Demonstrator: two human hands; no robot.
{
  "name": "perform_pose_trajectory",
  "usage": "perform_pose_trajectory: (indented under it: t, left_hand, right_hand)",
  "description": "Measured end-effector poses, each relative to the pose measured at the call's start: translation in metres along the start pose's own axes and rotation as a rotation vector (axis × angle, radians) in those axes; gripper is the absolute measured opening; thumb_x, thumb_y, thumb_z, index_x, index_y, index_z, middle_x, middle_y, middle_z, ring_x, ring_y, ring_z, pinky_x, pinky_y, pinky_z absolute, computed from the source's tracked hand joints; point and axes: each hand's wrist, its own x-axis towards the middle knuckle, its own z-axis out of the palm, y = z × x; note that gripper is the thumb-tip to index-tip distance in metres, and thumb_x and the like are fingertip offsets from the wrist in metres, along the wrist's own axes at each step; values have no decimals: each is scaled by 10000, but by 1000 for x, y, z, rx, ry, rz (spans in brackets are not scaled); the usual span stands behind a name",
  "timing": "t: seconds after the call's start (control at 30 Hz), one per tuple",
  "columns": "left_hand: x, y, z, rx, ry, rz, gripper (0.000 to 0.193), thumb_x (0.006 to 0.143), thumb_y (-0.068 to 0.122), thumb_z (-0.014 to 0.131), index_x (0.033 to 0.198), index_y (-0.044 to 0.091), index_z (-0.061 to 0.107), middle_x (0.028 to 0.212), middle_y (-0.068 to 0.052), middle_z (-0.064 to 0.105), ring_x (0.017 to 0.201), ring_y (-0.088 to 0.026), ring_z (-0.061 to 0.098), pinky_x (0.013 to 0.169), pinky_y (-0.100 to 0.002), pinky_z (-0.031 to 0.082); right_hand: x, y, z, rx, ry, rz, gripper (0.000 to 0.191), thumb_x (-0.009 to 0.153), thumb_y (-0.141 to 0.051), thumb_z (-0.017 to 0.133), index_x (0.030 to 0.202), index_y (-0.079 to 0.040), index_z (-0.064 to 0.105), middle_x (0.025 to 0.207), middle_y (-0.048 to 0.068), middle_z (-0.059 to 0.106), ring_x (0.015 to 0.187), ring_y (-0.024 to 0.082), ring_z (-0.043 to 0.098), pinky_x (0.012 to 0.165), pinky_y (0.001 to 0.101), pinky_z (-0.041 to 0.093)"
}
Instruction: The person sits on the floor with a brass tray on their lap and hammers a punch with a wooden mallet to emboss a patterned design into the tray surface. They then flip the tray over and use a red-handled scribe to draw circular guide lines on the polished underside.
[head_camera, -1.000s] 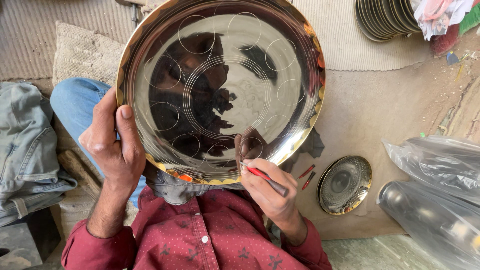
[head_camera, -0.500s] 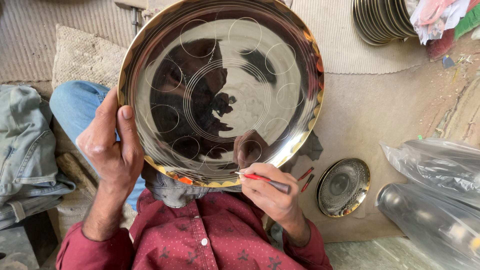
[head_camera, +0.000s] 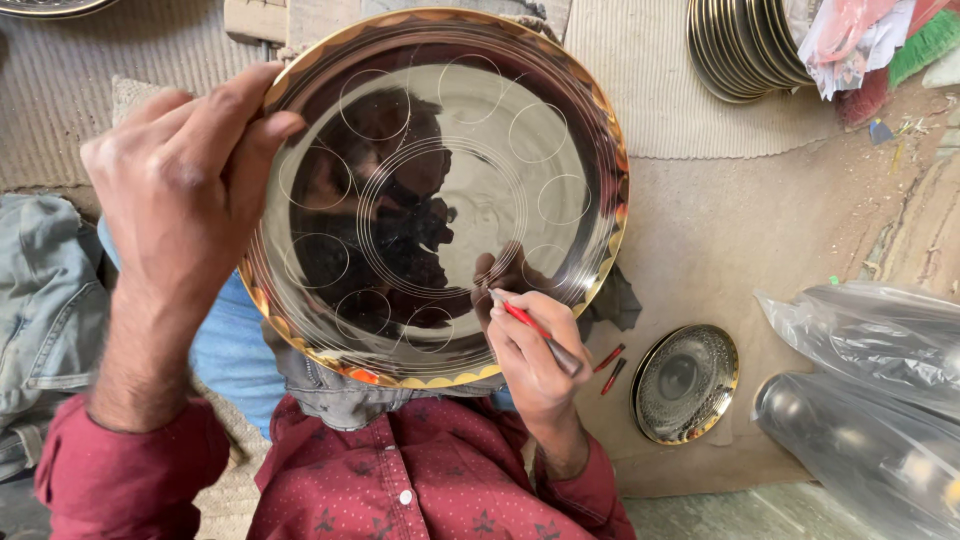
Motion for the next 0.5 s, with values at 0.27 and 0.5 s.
perform_pose_trajectory:
  t: [0.27, 0.5]
  left_hand:
    - [-72, 27, 9, -180, 61, -352, 212, 1253, 143, 557, 1277, -37, 665, 946, -177, 698, 738, -232, 655, 681, -332, 482]
    - [-108, 43, 20, -334, 87, -545, 287, 1268, 179, 495, 1394, -49, 614, 906, -149, 713, 682, -158, 639, 657, -287, 478]
  right_hand:
    - [0, -2, 3, -1, 22, 46, 240, 804, 136, 827, 927, -20, 692, 1045, 113, 670, 914, 221, 776, 740, 278, 633]
    - [2, -2, 5, -35, 41, 28, 258, 795, 131, 850, 930, -22, 692, 1032, 113, 688, 893, 209, 746, 744, 278, 628]
